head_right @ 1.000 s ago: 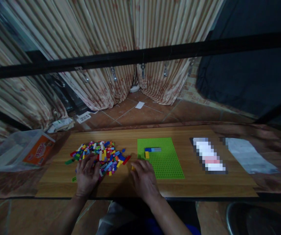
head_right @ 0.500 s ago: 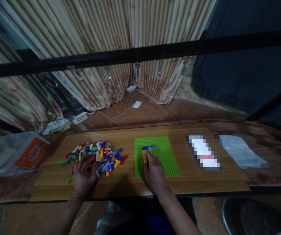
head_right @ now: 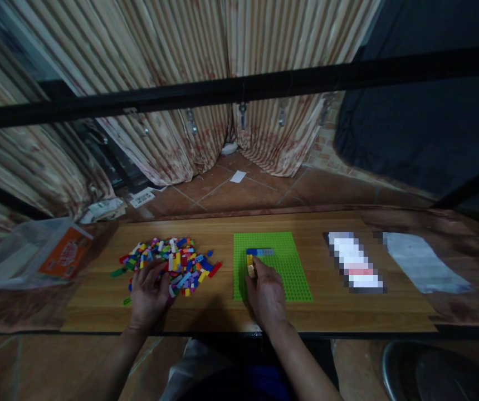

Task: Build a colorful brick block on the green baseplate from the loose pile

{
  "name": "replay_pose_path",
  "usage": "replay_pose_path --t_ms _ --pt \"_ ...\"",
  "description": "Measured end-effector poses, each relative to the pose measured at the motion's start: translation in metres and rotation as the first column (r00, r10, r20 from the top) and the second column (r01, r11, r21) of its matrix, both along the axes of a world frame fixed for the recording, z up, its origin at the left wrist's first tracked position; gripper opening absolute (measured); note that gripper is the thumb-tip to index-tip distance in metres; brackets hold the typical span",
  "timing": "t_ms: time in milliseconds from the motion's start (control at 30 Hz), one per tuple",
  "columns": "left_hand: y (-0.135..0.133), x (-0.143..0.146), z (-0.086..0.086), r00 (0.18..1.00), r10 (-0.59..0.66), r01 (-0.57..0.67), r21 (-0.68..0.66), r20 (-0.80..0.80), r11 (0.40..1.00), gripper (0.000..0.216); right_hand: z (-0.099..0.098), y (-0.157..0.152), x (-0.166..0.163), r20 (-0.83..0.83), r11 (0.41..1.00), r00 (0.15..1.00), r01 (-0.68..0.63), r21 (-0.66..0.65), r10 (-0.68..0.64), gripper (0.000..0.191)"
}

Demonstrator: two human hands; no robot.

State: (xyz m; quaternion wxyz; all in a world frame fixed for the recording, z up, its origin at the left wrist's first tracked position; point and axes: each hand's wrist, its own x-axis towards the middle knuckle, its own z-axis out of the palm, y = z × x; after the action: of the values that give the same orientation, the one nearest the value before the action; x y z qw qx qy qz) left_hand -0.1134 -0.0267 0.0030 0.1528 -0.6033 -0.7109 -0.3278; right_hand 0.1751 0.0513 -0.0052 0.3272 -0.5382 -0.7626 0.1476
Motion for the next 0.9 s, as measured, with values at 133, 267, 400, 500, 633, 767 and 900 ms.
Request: replay_pose_path --t_ms 133,267,400,500,633,767,900 --pt "-0.006 0.004 0.003 1.000 -0.032 0.032 -0.045 0.001 0.999 0.017 0.004 -0.003 -0.004 -0.027 0.999 1.000 0.015 0.028 -0.014 0.037" --pt "-0.010 0.008 0.009 0.998 -0.050 0.046 -0.116 -0.026 0.992 0.014 0.010 -0.012 -0.019 -0.070 0.996 0.994 -0.080 0.030 0.082 0.032" --pt "-0.010 0.011 0.013 0.997 -0.068 0.062 -0.163 -0.032 0.985 0.012 0.010 -0.020 -0.046 -0.077 0.977 0.974 -0.213 -0.011 0.211 0.032" --pt "-0.008 0.010 0.013 0.997 -0.070 0.063 -0.178 -0.033 0.982 0.013 0.006 -0.021 -0.062 -0.035 0.965 0.966 -0.257 -0.051 0.255 0.035" --pt "-0.007 0.008 0.015 0.997 -0.072 0.071 -0.121 -0.009 0.990 0.013 0.003 -0.021 -0.066 -0.015 0.957 0.959 -0.284 -0.064 0.284 0.036" --pt "-0.006 0.012 0.030 0.986 -0.102 0.103 0.004 0.131 0.995 0.012 0.009 -0.024 -0.057 -0.086 0.961 0.960 -0.270 -0.050 0.265 0.032" --pt "-0.001 0.041 0.045 0.912 -0.157 0.196 -0.066 0.378 0.978 0.016 0.018 -0.028 -0.047 -0.210 0.967 0.949 -0.251 -0.054 0.234 0.027"
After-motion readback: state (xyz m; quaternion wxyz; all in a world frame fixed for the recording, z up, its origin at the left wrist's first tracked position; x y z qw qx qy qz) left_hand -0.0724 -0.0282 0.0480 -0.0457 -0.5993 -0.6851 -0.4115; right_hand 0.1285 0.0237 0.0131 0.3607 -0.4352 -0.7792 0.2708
